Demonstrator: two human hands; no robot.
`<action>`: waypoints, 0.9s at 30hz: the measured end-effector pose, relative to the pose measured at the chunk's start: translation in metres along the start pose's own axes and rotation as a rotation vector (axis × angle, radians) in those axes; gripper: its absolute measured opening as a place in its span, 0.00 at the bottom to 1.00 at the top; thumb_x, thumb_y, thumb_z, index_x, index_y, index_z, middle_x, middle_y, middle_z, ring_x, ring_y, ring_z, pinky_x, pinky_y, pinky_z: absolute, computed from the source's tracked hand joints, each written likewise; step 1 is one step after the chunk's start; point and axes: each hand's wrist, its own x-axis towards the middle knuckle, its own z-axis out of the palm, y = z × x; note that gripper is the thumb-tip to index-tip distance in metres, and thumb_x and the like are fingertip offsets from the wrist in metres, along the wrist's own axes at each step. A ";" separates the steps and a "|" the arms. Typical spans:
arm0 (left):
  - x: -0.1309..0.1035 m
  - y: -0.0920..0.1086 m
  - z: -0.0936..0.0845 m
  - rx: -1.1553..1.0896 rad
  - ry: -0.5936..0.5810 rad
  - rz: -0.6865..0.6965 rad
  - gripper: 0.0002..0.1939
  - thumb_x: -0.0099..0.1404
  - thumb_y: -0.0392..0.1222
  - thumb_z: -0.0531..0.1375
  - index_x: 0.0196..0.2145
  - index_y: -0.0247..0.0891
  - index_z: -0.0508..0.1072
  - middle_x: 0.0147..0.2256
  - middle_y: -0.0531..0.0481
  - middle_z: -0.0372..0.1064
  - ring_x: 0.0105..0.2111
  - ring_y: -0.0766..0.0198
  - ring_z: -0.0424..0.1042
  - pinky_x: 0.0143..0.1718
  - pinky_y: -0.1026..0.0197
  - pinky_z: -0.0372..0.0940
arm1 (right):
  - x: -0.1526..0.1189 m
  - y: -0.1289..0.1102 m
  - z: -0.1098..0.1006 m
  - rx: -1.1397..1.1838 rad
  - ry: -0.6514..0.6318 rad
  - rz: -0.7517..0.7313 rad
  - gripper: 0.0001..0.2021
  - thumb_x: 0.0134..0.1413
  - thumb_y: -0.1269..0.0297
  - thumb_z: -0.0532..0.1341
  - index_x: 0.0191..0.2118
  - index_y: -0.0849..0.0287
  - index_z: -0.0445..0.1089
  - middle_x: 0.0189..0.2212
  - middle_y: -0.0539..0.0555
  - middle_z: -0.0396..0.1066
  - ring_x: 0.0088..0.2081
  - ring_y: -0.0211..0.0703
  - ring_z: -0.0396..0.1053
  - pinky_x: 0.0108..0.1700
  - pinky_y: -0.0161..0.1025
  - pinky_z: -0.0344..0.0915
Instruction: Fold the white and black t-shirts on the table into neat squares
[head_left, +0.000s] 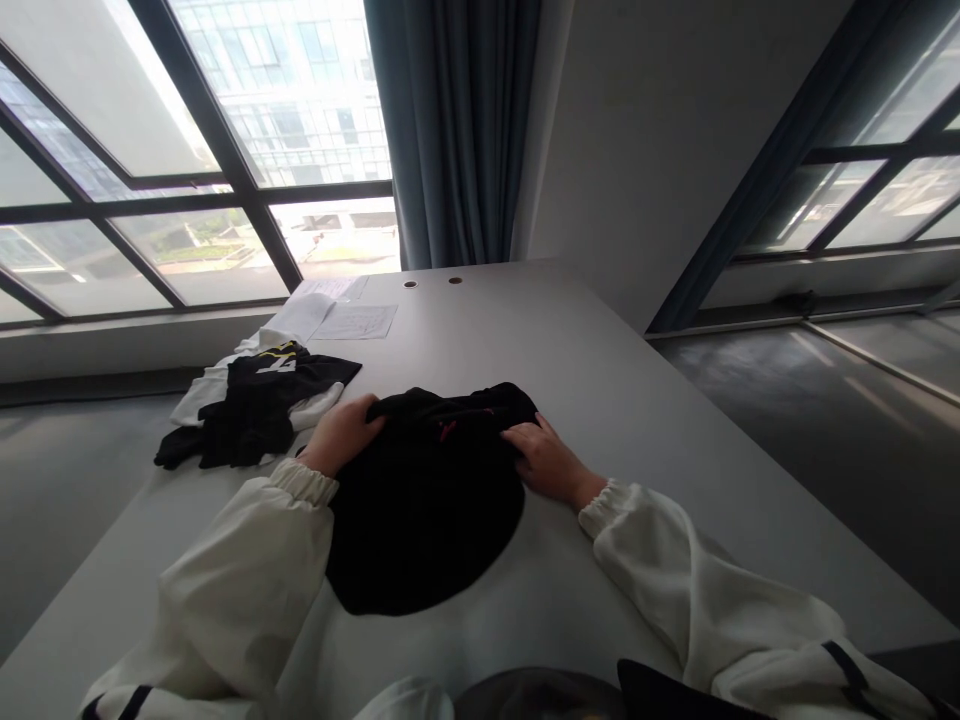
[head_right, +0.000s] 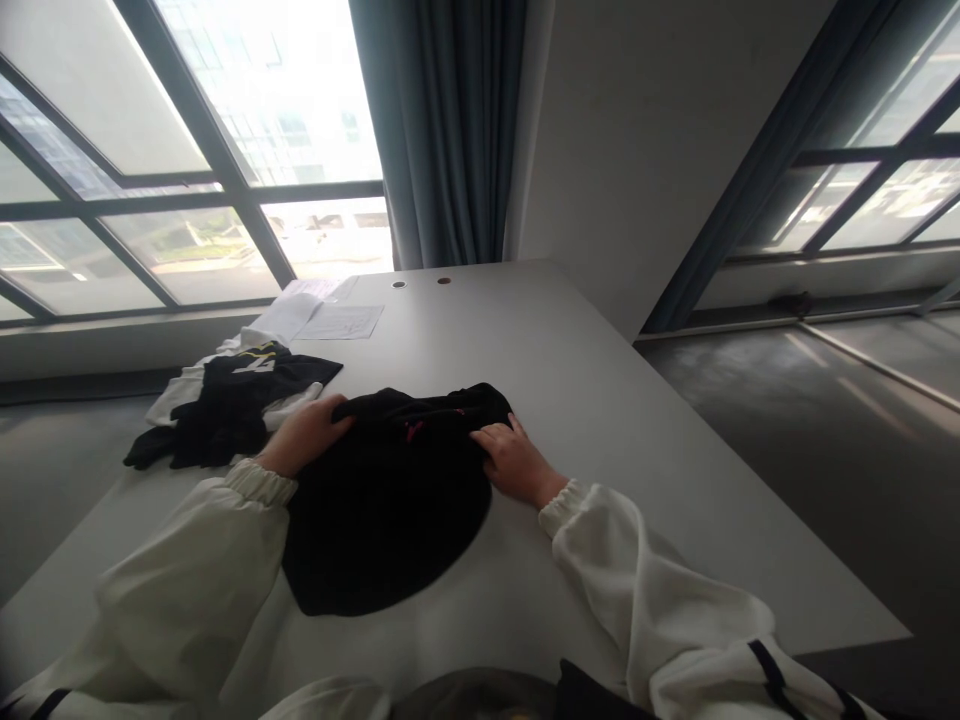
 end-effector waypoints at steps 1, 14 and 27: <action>0.000 -0.002 -0.004 0.029 0.031 -0.020 0.12 0.70 0.48 0.59 0.44 0.41 0.78 0.39 0.43 0.80 0.41 0.49 0.80 0.41 0.55 0.69 | 0.000 -0.002 -0.001 -0.023 -0.038 0.002 0.23 0.52 0.76 0.61 0.54 0.56 0.75 0.53 0.60 0.78 0.58 0.57 0.72 0.73 0.70 0.46; 0.013 -0.084 0.011 0.051 0.301 -0.193 0.12 0.71 0.40 0.57 0.47 0.43 0.78 0.49 0.43 0.75 0.47 0.50 0.77 0.42 0.56 0.68 | -0.044 0.194 -0.049 -0.221 0.196 0.348 0.12 0.59 0.71 0.58 0.44 0.57 0.77 0.48 0.64 0.81 0.50 0.57 0.77 0.71 0.65 0.51; 0.002 -0.058 0.099 -0.319 0.454 -0.036 0.24 0.70 0.46 0.62 0.61 0.41 0.69 0.61 0.37 0.64 0.62 0.45 0.67 0.67 0.40 0.63 | -0.060 0.132 -0.049 -0.135 0.732 0.349 0.19 0.61 0.69 0.52 0.55 0.57 0.70 0.56 0.65 0.72 0.61 0.59 0.68 0.67 0.64 0.60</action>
